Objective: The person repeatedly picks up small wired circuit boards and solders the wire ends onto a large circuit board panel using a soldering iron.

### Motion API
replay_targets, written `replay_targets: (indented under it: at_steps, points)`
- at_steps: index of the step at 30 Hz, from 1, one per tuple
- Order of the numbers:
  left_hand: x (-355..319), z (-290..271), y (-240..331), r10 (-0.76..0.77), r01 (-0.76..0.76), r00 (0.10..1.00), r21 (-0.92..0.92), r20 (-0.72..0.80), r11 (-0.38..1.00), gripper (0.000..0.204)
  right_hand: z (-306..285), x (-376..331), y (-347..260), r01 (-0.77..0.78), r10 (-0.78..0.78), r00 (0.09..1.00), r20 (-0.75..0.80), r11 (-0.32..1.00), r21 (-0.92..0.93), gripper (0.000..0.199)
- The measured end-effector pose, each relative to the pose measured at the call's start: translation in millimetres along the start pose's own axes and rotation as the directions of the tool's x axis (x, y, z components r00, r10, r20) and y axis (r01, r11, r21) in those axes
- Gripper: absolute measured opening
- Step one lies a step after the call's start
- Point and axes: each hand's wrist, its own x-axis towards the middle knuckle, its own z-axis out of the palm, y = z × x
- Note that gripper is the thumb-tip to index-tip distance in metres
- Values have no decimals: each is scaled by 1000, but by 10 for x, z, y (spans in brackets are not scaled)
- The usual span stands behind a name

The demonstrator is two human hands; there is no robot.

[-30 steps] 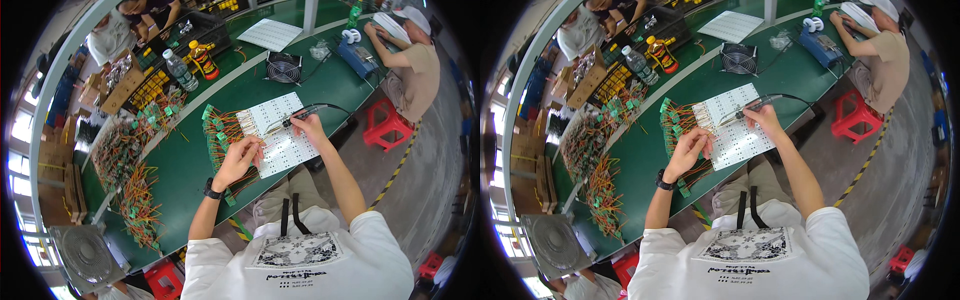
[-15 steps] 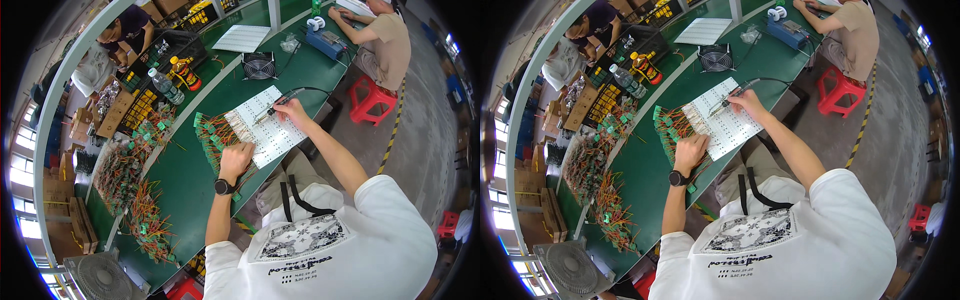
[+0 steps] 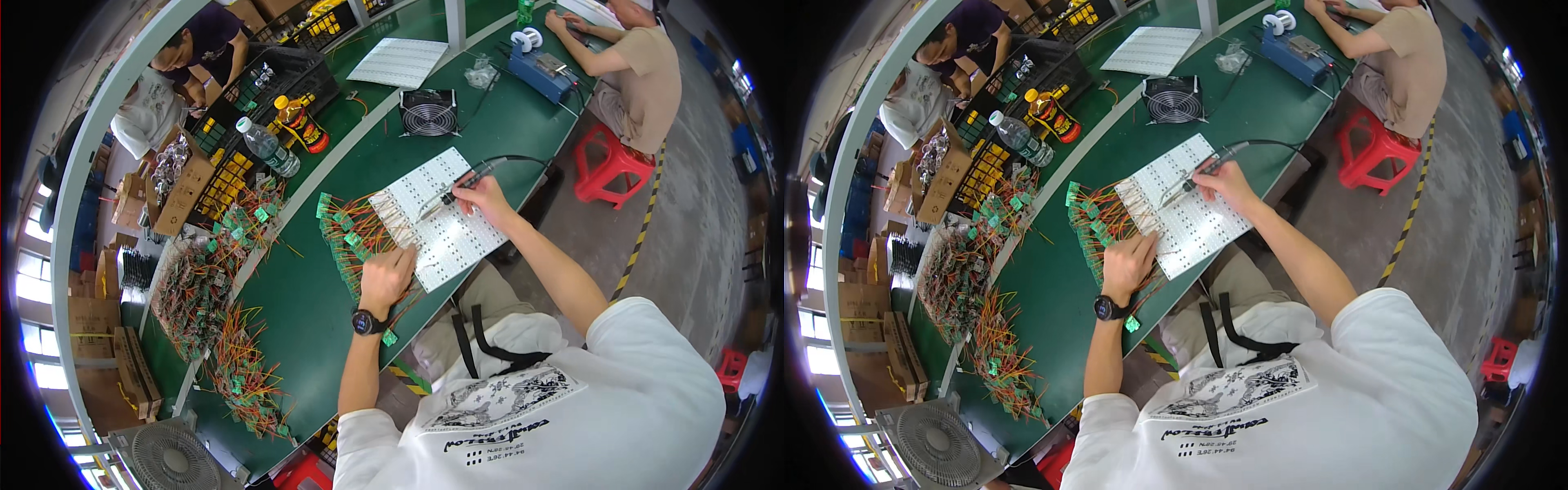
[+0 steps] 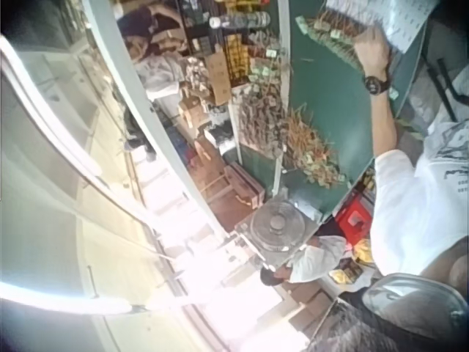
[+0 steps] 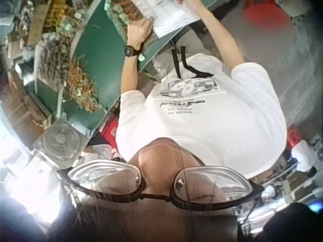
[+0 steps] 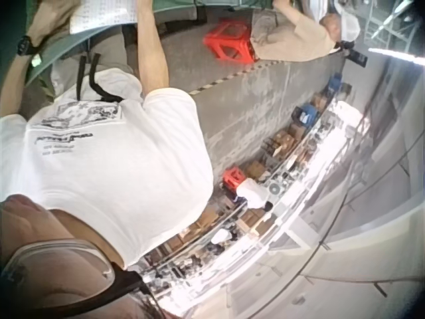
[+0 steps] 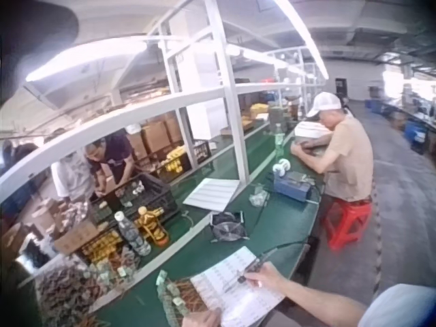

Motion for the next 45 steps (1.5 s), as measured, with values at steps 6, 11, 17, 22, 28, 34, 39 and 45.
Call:
replay_targets:
  at_steps: [6,11,17,22,28,34,39,45]
  points:
    - [-1,-52,20,1,-1,1000,-8,20,1000,23,15,-65,-18,-10,12,999,-33,998,67,13]
    - [8,-7,-14,-28,30,999,-48,34,998,18,-19,-35,18,-35,36,999,-15,998,57,13]
    - [-17,48,-48,-43,45,999,-67,34,997,18,-41,-31,95,-28,29,999,-39,999,23,14]
    - [-18,45,-43,-57,59,998,-57,39,997,13,-4,-12,35,-45,42,997,-70,998,-34,15]
    - [-37,61,-91,-63,63,998,-31,15,998,11,71,18,3,-30,23,994,-107,997,-65,15]
    - [-55,68,-117,-67,66,998,-71,-15,995,8,41,192,-38,-145,161,967,-196,985,93,18]
    - [-155,91,-116,-79,79,997,-67,-3,995,12,120,70,-115,59,-61,967,-248,998,-13,17]
    - [-179,76,-132,-79,79,997,-47,5,996,15,14,-288,54,77,-85,996,-39,984,-159,15]
